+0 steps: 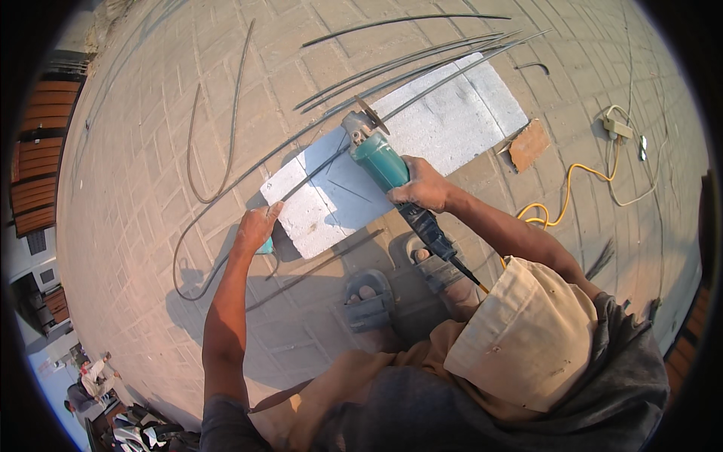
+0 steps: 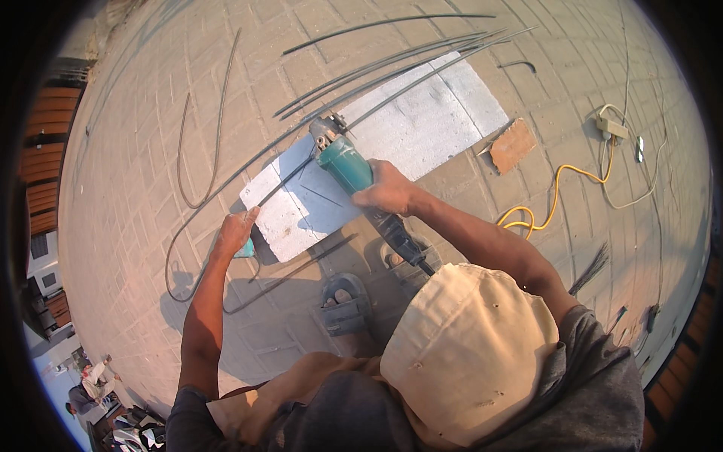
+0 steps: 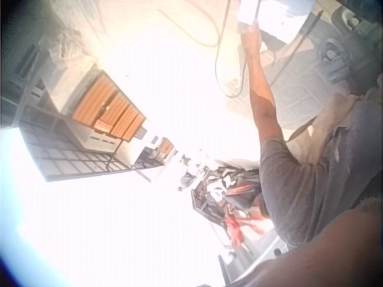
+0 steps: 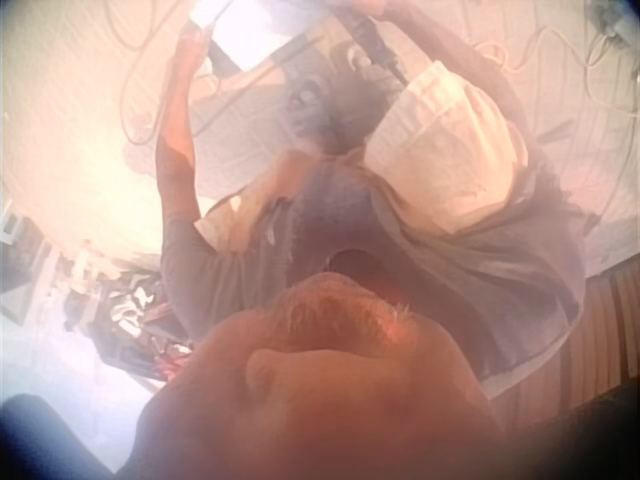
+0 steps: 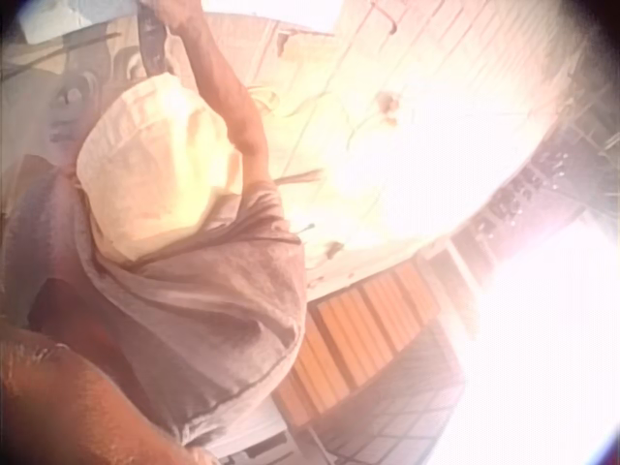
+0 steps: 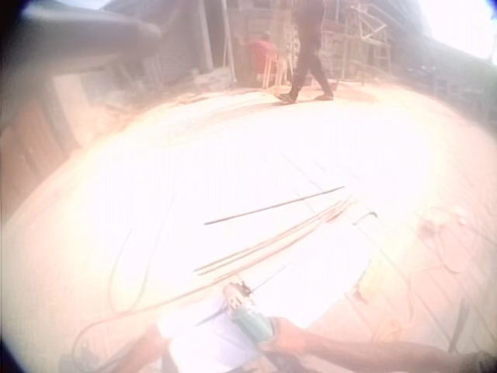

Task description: The person uses an angle grinder to cut long metal rods into shorter segments. They repeatedly measure the rods against a white rectangular board, mark the cut points, and use the grinder to sever the metal. The cut pieces are stacked on the floor as the process continues.

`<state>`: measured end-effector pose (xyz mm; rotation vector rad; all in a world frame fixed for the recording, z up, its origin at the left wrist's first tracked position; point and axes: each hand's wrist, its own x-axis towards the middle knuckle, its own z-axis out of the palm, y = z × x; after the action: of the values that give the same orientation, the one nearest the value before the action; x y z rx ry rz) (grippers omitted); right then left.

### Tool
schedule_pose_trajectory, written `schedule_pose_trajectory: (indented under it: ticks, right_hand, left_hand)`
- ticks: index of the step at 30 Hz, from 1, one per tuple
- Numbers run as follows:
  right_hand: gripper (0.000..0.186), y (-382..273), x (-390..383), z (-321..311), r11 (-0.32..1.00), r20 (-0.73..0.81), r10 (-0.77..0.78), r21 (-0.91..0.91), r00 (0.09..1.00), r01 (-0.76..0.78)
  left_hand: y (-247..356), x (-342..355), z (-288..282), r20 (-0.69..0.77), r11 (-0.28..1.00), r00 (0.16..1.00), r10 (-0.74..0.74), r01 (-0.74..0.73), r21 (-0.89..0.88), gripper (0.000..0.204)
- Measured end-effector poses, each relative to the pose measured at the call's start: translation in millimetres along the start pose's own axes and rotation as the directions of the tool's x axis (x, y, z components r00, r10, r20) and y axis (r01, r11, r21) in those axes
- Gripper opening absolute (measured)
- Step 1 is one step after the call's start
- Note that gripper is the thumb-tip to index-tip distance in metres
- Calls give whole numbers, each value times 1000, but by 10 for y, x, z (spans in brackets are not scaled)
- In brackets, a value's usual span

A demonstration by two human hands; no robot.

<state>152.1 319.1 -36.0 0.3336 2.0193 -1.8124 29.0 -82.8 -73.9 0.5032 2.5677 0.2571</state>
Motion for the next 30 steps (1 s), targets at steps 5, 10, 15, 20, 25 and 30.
schedule_pose_trajectory:
  ticks: [5,10,15,20,25,30]
  right_hand:
    - [62,-97,81,-3,999,-1,-10,-32,1000,10]
    - [66,-344,144,74,988,-16,-127,-93,992,125]
    - [69,-693,202,233,967,-71,-146,-220,987,128]
    - [74,-963,338,398,932,-10,-187,-317,982,174]
    - [83,-980,290,392,932,240,-345,-25,907,361]
    - [81,-649,93,201,781,397,-272,623,876,-40]
  left_hand:
    - [-16,7,7,-33,1000,999,21,-21,11,76]
    - [239,-104,-251,87,992,989,-122,121,24,77]
    - [939,-304,-540,-169,998,984,62,-65,-12,92]
    - [1730,-126,-564,56,91,997,46,52,-994,93]
    - [1938,28,-616,84,-126,995,-49,78,-989,73]
    - [1842,11,-608,132,-267,990,-56,113,-957,55]
